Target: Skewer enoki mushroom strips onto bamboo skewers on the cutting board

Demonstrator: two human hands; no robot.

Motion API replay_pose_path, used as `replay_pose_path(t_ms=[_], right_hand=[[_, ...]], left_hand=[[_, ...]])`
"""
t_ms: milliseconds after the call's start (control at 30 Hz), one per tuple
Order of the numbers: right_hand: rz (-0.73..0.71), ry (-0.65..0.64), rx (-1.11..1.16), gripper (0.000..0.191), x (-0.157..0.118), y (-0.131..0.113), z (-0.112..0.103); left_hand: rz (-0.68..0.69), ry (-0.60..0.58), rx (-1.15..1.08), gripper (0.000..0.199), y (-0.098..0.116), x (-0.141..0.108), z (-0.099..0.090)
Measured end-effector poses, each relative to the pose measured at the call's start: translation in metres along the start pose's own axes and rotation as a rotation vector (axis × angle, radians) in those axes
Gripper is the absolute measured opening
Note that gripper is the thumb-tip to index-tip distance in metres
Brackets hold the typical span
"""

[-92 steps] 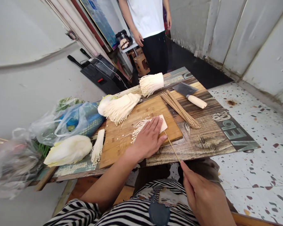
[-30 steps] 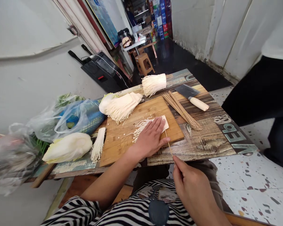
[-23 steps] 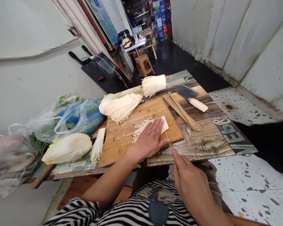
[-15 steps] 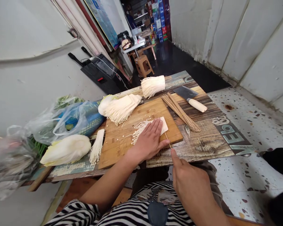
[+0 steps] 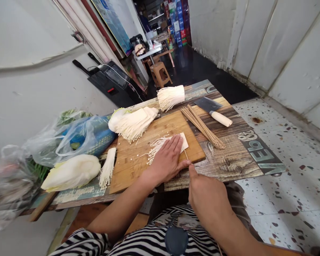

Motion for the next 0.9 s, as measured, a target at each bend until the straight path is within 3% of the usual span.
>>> replay_pose_path(t_ms=[433, 567, 767, 900], right_hand=[[0.014, -0.014, 0.023, 0.047, 0.001, 0.003, -0.001], [0.006, 0.076, 0.018, 0.045, -0.002, 0.004, -0.004], [-0.052, 0.336, 0.032, 0.04, -0.012, 0.002, -0.02], [-0.05, 0.276, 0.002, 0.044, -0.009, 0.001, -0.013]], left_hand=[[-0.001, 0.051, 0.044, 0.09, 0.0, -0.003, 0.0], [-0.022, 0.1, 0.095, 0.083, 0.0, -0.006, -0.003], [-0.024, 0.081, 0.07, 0.083, -0.001, -0.007, 0.001], [-0.007, 0.089, 0.055, 0.079, -0.002, -0.008, 0.002]])
Point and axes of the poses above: each hand's wrist, its own x-axis towards the middle knuckle, its own z-axis out of the palm, y = z × x, the point moved 10 cm from there along x, towards the middle knuckle, and after that the axes turned 1 degree about z, right-handed, at the moved point
